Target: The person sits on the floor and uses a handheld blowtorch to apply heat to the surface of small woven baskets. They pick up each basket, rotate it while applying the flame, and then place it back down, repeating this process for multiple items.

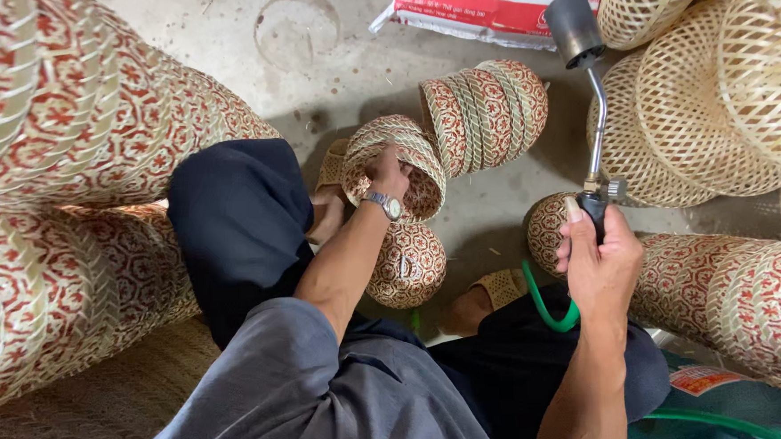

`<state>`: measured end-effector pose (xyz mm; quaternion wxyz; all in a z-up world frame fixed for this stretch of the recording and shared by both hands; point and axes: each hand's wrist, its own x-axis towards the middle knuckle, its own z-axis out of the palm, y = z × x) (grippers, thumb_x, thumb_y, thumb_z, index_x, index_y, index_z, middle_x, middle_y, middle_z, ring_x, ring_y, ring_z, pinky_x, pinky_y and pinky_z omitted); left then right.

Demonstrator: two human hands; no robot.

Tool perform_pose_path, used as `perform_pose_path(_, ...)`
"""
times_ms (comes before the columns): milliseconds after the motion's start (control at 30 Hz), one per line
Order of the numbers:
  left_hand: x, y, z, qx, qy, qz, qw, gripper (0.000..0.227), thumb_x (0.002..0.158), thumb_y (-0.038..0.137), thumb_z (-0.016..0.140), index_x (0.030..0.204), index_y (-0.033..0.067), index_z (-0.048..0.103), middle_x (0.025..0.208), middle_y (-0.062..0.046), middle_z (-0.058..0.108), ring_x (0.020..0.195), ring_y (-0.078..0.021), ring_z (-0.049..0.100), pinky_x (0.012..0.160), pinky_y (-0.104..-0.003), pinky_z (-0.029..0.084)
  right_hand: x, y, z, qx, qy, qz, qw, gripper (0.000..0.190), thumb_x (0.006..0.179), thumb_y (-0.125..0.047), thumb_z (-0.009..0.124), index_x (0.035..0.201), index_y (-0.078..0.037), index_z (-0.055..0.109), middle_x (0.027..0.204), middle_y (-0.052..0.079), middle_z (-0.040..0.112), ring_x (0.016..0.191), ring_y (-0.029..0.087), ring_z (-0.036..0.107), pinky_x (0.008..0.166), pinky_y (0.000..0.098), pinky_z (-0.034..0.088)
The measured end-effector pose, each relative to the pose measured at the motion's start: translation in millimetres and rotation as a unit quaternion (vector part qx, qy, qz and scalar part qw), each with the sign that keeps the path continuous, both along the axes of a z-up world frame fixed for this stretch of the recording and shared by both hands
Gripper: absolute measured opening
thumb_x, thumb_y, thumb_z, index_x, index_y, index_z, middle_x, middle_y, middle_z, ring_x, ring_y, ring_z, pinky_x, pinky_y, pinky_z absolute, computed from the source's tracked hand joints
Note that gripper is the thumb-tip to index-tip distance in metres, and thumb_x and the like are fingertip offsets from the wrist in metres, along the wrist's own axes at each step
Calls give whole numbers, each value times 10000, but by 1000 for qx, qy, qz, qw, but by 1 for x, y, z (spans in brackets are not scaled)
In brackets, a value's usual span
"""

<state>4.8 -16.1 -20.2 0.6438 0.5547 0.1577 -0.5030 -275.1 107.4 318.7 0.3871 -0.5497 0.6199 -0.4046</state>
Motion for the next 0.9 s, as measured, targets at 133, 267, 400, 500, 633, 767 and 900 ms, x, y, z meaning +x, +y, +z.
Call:
perform_pose_path(133,5,18,-33,-23,-48,-61,997,413,912,219,664,1200,12,452,1158,-165,575,1020,-266,571,840,-397,463,1,-1,-9,16,9,-10,1000,182,1056,-209,642,1045,-27,660,774,8,634,578,55,567,468,237,464)
perform_pose_path(267,8,50,-18,-1,-103,-95,990,770,894,285,648,1488,42,222,1450,-198,399,1307,-318,428,1083,-443,351,7,-2,-18,39,22,-5,999,187,1032,-219,670,1010,-34,657,761,7,633,556,62,552,445,239,446)
perform_pose_path(400,-1,75,0,-67,-183,-160,968,860,878,300,676,1537,-3,213,1541,-222,360,1409,-315,353,1160,-449,288,22,-1,-32,65,41,27,997,277,927,-256,778,1021,-43,628,724,28,570,545,107,534,454,284,438)
perform_pose_path(500,-20,90,25,-139,-178,-187,956,890,867,322,681,1526,-30,197,1541,-291,360,1431,-370,346,1180,-466,301,45,-10,-48,-25,195,67,978,484,817,-361,877,1048,-38,601,747,39,614,617,192,592,565,358,491)
perform_pose_path(633,-27,122,100,-58,-211,-315,923,990,943,493,611,1600,39,27,1689,-196,-86,1560,-303,-30,1223,-461,93,91,-12,-73,52,230,78,969,683,768,-526,877,1095,-23,552,860,109,647,718,244,645,651,395,527)
perform_pose_path(767,-20,140,163,-80,-241,-342,905,847,892,557,541,1571,73,393,1683,-231,5,1549,-335,44,1225,-463,131,121,-4,-101,-32,261,57,963,815,773,-602,858,1196,16,537,1023,248,678,921,417,658,788,515,515)
perform_pose_path(900,-5,143,163,-103,-283,-289,909,673,919,492,633,1373,5,537,1512,-251,333,1396,-315,334,1154,-439,273,134,-2,-118,-15,275,17,961,908,727,-671,832,1207,33,516,1089,313,673,1008,515,637,854,578,493)
